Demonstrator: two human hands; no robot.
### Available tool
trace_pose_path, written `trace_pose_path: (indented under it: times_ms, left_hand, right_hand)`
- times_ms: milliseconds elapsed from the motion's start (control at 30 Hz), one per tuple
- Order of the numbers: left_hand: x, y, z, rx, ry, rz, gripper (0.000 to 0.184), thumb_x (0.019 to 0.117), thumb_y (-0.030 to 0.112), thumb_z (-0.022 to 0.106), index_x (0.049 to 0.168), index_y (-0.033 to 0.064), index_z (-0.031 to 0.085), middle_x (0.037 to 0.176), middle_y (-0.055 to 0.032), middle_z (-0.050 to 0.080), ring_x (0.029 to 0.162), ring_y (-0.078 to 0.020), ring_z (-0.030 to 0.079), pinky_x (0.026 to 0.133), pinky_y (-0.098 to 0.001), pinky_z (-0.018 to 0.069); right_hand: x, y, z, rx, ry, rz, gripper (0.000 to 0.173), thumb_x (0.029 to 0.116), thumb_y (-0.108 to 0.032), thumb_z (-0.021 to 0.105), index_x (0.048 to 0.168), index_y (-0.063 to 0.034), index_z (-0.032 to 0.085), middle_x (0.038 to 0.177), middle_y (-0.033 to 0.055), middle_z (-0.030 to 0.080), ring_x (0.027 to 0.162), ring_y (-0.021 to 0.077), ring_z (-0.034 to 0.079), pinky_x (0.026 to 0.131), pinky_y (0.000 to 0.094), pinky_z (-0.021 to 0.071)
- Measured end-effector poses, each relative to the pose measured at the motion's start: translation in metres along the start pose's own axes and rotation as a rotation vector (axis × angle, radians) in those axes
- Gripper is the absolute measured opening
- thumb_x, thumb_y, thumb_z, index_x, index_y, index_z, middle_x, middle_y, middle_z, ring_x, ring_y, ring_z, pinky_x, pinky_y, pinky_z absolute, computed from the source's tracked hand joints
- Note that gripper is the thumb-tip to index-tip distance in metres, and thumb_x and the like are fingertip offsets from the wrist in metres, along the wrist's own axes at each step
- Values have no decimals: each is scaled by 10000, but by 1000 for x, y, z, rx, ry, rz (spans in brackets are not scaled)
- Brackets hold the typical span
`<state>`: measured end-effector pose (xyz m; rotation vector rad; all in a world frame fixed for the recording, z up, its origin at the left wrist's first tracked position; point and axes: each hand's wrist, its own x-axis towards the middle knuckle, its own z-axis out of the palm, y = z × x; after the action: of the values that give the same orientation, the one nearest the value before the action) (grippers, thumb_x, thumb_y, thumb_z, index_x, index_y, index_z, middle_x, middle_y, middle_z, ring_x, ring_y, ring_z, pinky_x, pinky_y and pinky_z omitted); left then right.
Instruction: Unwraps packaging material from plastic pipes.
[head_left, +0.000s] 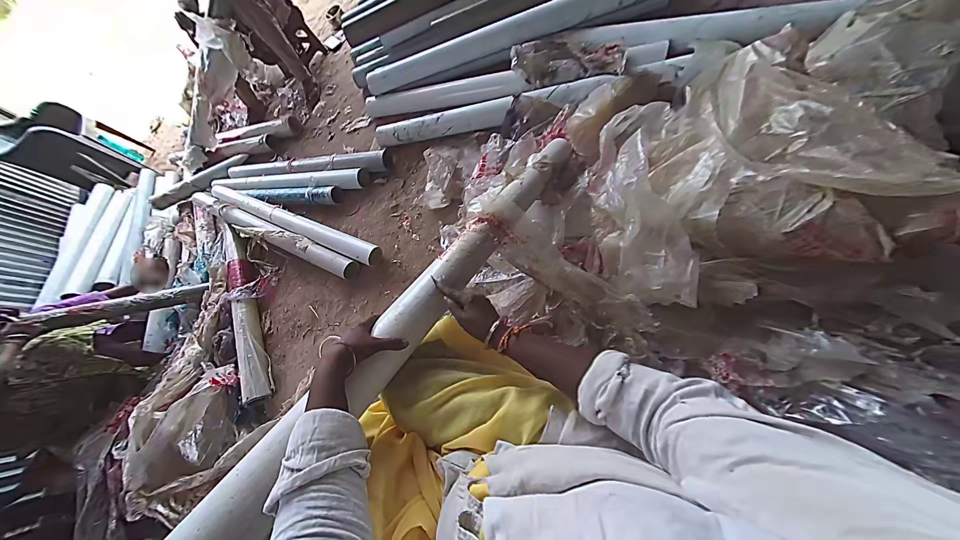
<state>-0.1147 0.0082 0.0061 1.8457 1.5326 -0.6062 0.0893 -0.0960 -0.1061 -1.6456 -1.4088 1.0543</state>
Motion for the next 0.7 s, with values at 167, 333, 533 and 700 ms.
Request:
trace_pose_path:
  times_ms: [167,333,533,700]
  left_hand:
    - [-8,6,1,8,-2,-8,775,864,427,807,1496,130,470,1377,-228,576,1274,-365,556,1079,-577,406]
    - [-5,7,0,-7,-5,5,773,861,396,818,1487,111,466,1366,-225,578,1256,-354,567,1073,-558,423]
    - [-10,-6,-5,9,-52,-4,827,819,328,865,1457,27,433,1304,-235,591,1175,-329,600,1025,-523,465]
    - [-8,3,-11,74,-119,-21,831,837,339,849,1472,41,404,1314,-246,578,1177,-340,596,1014,-535,467]
  right_hand:
    - [-14,-18,8,-67,-125,-67,444,1110,-223,410,1543,-195,502,1242,238,677,1125,400,659,981,557,484]
    - [2,-11,-10,-23,9,66,421,1120,-215,414,1511,-108,530,1260,262,681,1175,428,653,1030,583,469]
    - [-11,-29,8,-79,-98,22,433,1121,-250,409,1531,-156,511,1282,238,663,1173,411,644,1011,574,474]
    - [-1,-13,-11,17,-16,50,405,1115,-217,430,1473,-88,569,1263,252,683,1185,419,647,1035,584,461]
